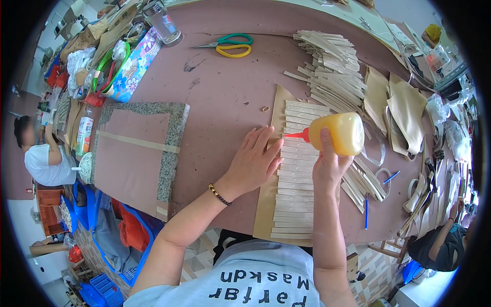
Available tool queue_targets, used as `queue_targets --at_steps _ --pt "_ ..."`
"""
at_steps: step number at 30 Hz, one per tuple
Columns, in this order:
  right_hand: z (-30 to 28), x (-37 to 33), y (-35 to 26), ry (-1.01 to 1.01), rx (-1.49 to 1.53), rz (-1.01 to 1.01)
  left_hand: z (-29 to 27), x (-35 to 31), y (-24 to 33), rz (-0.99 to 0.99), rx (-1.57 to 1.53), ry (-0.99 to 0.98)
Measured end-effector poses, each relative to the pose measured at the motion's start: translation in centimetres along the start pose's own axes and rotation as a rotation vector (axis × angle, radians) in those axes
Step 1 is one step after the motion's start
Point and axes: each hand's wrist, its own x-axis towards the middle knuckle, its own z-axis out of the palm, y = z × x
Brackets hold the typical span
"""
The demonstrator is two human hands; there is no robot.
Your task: The person applies glue from a yellow squeeze bottle onto a series of parallel wooden strips arranged on a cardboard sheet. The person holds the bottle with the right hand and guides the nozzle along the strips while the left hand stabilizes the work area. The process is repetitive and covers the length of the strips.
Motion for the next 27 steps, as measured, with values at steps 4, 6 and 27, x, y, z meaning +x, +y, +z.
queue_targets --at_steps 4,6,27 --pt "0.3 -0.1 0.0 0.013 -0.043 -0.013 0.1 0.1 -0.1 0.000 -0.004 0.004" --pt "0.0 -0.1 -0.3 -0.011 -0.108 -0.027 -0.1 0.0 0.0 -0.010 -0.011 0.008" --pt "-3.5 1.0 -1.7 0.074 -0.033 -0.120 0.0 -0.1 -0.1 -0.006 -0.009 -0.016"
